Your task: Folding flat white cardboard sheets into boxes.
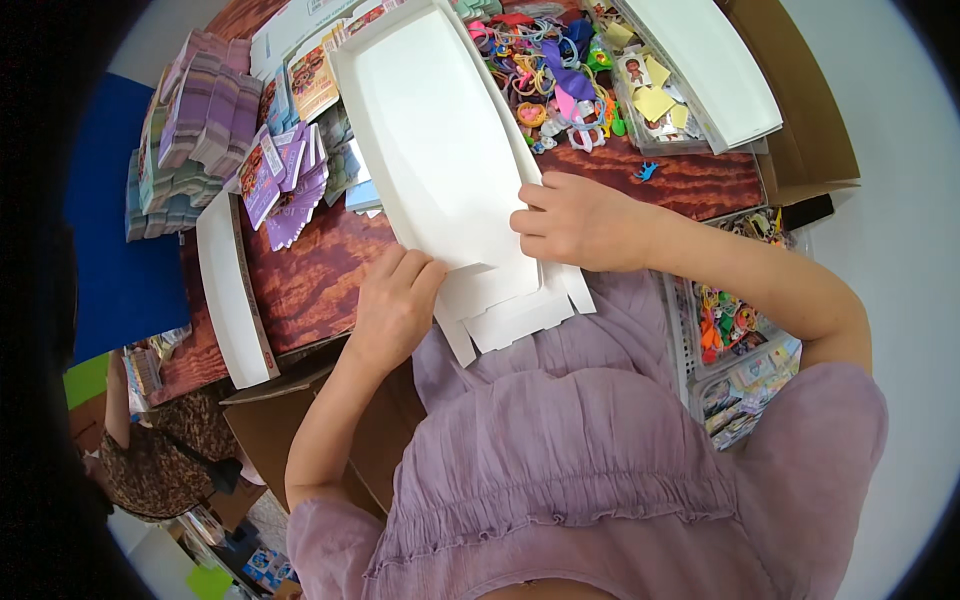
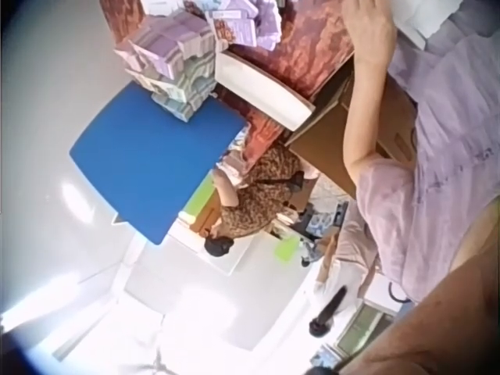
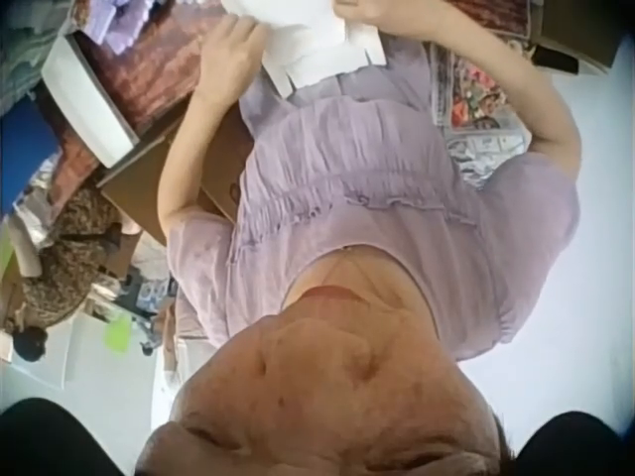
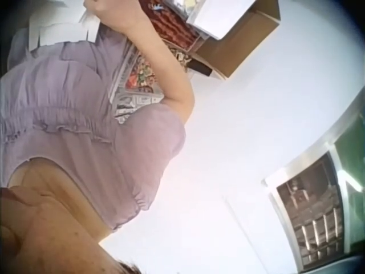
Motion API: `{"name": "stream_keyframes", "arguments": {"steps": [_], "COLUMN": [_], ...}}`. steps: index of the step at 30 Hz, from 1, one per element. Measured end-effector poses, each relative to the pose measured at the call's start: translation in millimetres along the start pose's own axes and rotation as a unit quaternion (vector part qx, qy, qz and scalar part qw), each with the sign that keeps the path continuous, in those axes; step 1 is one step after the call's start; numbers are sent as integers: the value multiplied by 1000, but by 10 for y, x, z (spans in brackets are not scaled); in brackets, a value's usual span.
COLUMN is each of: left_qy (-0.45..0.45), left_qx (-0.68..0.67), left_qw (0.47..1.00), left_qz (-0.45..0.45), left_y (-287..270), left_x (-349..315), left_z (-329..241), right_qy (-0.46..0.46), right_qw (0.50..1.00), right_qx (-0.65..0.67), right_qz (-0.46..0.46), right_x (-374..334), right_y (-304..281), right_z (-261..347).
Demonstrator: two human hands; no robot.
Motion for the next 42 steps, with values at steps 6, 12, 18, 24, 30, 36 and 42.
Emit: {"name": "stream_keyframes", "arguments": {"steps": [6,12,18,24,30,36,42], "left_qy": [-6,-90,-31,-24,-35,-32,-16], "left_qx": [-22,-20,-51,-85,-93,-57,-33], "left_qw": [998,992,994,995,995,995,997], "left_qz": [-54,-88,-91,-45,-31,-69,-74], "left_y": [-59,191,102,47,60,69,16], "left_x": [74,0,-39,-85,-148,-255,-202], "left_z": [-41,-43,-73,-145,-182,-154,-209], "right_qy": [-28,12,-15,57,39,-25,-50], "right_qw": [1000,992,999,997,999,997,996], "right_qx": [5,-25,-6,-13,-13,13,31], "right_qz": [1,-120,-35,45,9,-77,-65], "right_x": [56,40,-56,-25,-70,-74,-92], "right_y": [-64,29,66,87,69,31,96], "right_z": [-34,0,123,147,158,237,262]}}
Point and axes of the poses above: each hand's wrist, its own x-axis towards the middle knuckle, its own y-axis out of the palm, z = x × y, the point moved 8 cm from there along x, towards the middle knuckle, and after that the axes turned 8 degrees about x, right-handed, at the moved point
